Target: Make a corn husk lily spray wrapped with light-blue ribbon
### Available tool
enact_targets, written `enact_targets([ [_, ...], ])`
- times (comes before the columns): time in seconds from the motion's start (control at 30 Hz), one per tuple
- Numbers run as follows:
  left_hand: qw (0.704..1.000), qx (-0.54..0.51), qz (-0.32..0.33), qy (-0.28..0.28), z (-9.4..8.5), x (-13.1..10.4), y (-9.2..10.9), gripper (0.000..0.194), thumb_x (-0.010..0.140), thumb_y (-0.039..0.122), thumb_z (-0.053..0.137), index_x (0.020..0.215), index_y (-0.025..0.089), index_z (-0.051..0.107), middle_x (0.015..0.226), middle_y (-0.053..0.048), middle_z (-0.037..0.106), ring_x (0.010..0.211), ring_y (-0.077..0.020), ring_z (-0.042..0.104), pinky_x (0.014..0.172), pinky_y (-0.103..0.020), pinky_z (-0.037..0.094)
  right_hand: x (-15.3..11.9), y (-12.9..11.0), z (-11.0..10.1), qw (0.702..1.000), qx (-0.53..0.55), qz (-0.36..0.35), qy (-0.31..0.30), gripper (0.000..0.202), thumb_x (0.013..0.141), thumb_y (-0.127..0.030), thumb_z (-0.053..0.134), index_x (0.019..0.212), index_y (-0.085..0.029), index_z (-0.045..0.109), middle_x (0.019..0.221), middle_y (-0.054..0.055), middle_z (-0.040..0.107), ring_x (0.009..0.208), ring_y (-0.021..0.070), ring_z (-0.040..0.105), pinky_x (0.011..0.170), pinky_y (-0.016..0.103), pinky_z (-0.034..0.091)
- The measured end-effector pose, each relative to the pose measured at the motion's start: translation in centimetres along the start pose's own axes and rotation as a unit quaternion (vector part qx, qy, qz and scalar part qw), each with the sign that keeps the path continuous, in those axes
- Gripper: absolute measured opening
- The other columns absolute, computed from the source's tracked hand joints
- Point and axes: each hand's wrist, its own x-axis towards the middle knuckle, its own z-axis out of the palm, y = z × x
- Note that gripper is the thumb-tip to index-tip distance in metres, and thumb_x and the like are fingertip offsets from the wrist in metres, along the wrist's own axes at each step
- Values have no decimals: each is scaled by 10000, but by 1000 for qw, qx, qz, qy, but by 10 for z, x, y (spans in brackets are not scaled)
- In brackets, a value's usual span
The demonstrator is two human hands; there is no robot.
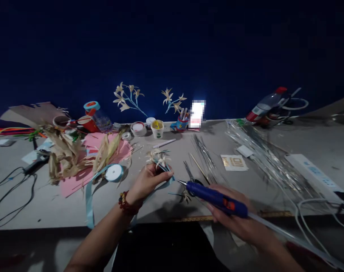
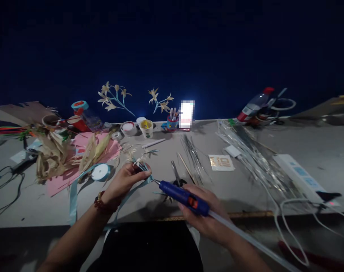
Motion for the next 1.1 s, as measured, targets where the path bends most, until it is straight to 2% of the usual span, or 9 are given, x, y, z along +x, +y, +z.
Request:
enact_targets([
  [0.1, 1000, 7, 3, -1, 0, -2, 3, 230, 742, 354, 739, 785, 135, 681, 679, -18, 592, 645, -128, 511, 605, -247, 417, 9, 0, 2, 995, -56, -77, -18, 165, 860, -313, 569, 995, -222, 595, 831, 50, 679, 714, 199, 669, 624, 299, 544],
  [0.23, 1000, 3, -2, 5, 0, -3, 4, 232, 733, 353, 744, 785, 137, 677, 687, -21, 584, 651, -128, 507, 596, -240, 417, 11, 4, 5, 991, -62, -107, -50, 189, 873, -337, 566, 1022, -221, 568, 892, 65, 670, 753, 203, 659, 639, 289, 523],
  [0.37, 1000, -2, -5, 3, -1, -3, 3, 232, 735, 362, 739, 781, 144, 674, 679, -14, 575, 642, -124, 497, 586, -235, 411, 10, 4, 7, 991, -74, -107, -39, 200, 882, -369, 561, 1018, -223, 567, 924, 73, 670, 758, 205, 656, 637, 281, 510],
  [0.57, 1000, -4, -6, 11, -3, -4, 3, 239, 728, 364, 744, 783, 139, 683, 670, -11, 584, 624, -119, 501, 585, -239, 413, 13, 3, 9, 989, -81, -116, -45, 231, 902, -448, 514, 936, -224, 560, 807, 54, 631, 672, 189, 611, 589, 283, 479],
  [0.67, 1000, -5, -10, 17, -4, -4, 3, 228, 729, 350, 746, 791, 140, 684, 673, -6, 583, 629, -117, 498, 590, -237, 406, 13, 3, 9, 987, -86, -133, -40, 243, 908, -456, 505, 942, -221, 555, 815, 54, 627, 674, 187, 607, 577, 279, 466],
  [1.1, 1000, 1, -8, 25, -5, -6, 2, 208, 727, 331, 745, 796, 141, 693, 689, -12, 604, 645, -126, 515, 609, -238, 416, 15, -1, 9, 986, -92, -131, -36, 256, 921, -474, 478, 896, -225, 533, 760, 33, 601, 632, 176, 584, 548, 270, 436],
])
